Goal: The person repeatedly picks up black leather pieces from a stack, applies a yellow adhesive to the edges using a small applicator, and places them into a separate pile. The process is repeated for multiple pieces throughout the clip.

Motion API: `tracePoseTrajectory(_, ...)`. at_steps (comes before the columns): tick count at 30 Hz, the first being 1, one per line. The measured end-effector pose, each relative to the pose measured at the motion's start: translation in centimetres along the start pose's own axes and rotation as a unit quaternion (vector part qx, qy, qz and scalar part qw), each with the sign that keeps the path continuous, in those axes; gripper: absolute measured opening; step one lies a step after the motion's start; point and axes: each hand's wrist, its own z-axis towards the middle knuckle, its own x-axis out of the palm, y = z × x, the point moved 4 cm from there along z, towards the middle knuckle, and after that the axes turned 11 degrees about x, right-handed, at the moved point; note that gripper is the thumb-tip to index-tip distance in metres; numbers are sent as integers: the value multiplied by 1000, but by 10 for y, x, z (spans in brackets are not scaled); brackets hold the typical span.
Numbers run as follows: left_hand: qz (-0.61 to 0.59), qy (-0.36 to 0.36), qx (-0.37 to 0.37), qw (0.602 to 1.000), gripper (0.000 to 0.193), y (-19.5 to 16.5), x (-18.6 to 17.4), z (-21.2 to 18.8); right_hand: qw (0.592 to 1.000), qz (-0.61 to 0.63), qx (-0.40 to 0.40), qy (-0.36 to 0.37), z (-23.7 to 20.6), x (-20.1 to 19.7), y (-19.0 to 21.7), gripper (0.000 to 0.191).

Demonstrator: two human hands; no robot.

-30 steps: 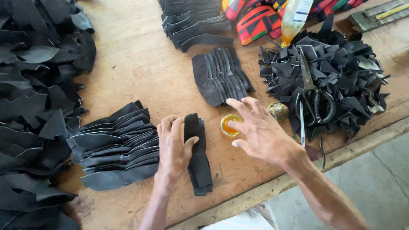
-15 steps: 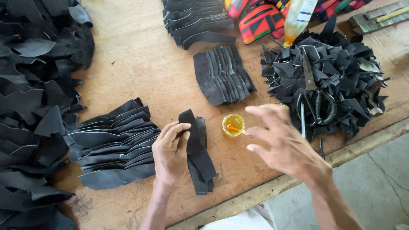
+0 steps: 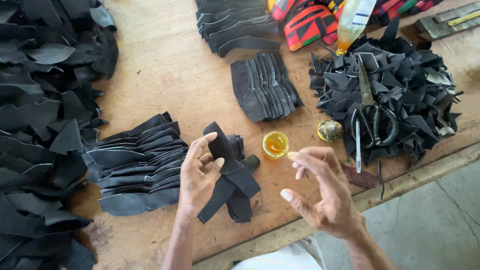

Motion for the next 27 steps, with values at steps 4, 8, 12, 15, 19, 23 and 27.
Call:
tracePoseTrajectory(4,136,-18,68,988,59,-7,0,-2,996,67,39,37,-7,16,-6,67)
tracePoseTrajectory(8,125,-42,103,986,58,-5,1,-9,983,91,124,101,-14,53,-8,81)
tracePoseTrajectory(12,69,-117,80,987,54,1,-2,-26,961,74,201,173,-13,76,-14,93)
tracePoseTrajectory(15,-43,-152,59,986,56,2,-7,-36,936,101,243,235,-9,84,-20,106)
tracePoseTrajectory(19,-221,-146,66,962,58,-7,-20,-39,943,52,191,266,-6,83,-18,117)
tracePoseTrajectory(23,-343,-40,32,938,58,-9,-17,-29,975,12,99,201,-10,67,-7,110)
tracePoseTrajectory(27,-437,31,-37,898,61,0,-1,-33,977,95,74,176,-10,49,-4,94)
